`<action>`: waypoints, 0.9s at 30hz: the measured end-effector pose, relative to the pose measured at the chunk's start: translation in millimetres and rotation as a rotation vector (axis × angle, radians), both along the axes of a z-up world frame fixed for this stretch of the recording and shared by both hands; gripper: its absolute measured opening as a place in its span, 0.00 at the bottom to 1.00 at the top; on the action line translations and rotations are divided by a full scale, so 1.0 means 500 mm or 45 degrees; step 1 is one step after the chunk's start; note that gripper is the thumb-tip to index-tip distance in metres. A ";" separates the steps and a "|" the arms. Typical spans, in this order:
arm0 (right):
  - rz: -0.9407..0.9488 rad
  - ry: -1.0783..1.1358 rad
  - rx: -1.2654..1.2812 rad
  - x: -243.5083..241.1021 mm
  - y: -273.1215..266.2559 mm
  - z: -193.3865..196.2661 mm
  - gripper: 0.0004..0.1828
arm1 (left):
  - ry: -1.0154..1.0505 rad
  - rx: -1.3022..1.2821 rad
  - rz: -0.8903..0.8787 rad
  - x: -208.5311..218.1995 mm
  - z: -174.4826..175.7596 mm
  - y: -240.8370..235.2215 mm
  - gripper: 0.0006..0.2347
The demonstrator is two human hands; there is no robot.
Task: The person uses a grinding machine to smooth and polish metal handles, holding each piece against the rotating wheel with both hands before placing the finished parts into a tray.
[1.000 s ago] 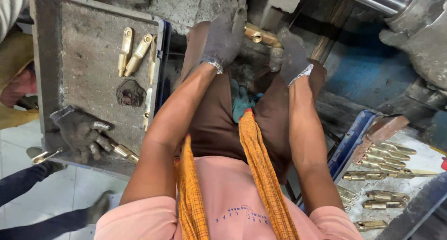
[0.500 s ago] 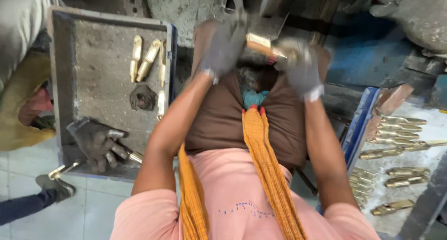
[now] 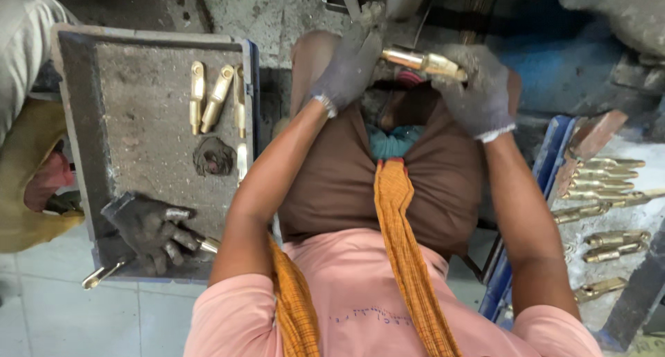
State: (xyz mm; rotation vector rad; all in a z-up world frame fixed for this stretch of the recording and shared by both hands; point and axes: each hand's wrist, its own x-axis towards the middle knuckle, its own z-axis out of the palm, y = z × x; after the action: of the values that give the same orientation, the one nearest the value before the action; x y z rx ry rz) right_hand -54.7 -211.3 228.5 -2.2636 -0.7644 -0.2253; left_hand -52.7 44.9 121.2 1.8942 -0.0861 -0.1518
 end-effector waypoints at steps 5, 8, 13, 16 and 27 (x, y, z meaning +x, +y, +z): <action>0.026 0.155 -0.198 0.097 0.029 -0.029 0.10 | -0.735 0.560 0.176 0.086 -0.151 -0.046 0.16; -0.015 0.171 -0.187 0.114 0.040 -0.046 0.10 | -0.635 0.724 0.205 0.104 -0.188 -0.060 0.15; 0.040 0.254 -0.204 0.143 0.070 -0.086 0.10 | -0.634 0.487 0.314 0.094 -0.185 -0.017 0.07; 0.083 0.299 -0.205 0.154 0.082 -0.100 0.08 | 0.177 -0.127 0.359 0.097 -0.179 -0.010 0.06; -0.123 0.670 0.008 0.137 -0.021 -0.159 0.08 | -0.527 0.589 0.262 0.097 -0.197 -0.084 0.19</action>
State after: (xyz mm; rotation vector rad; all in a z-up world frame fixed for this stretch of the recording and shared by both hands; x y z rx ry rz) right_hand 13.7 -222.0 149.1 -2.2094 -0.3742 0.3151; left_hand -4.3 3.0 22.8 2.3571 -0.1446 0.3954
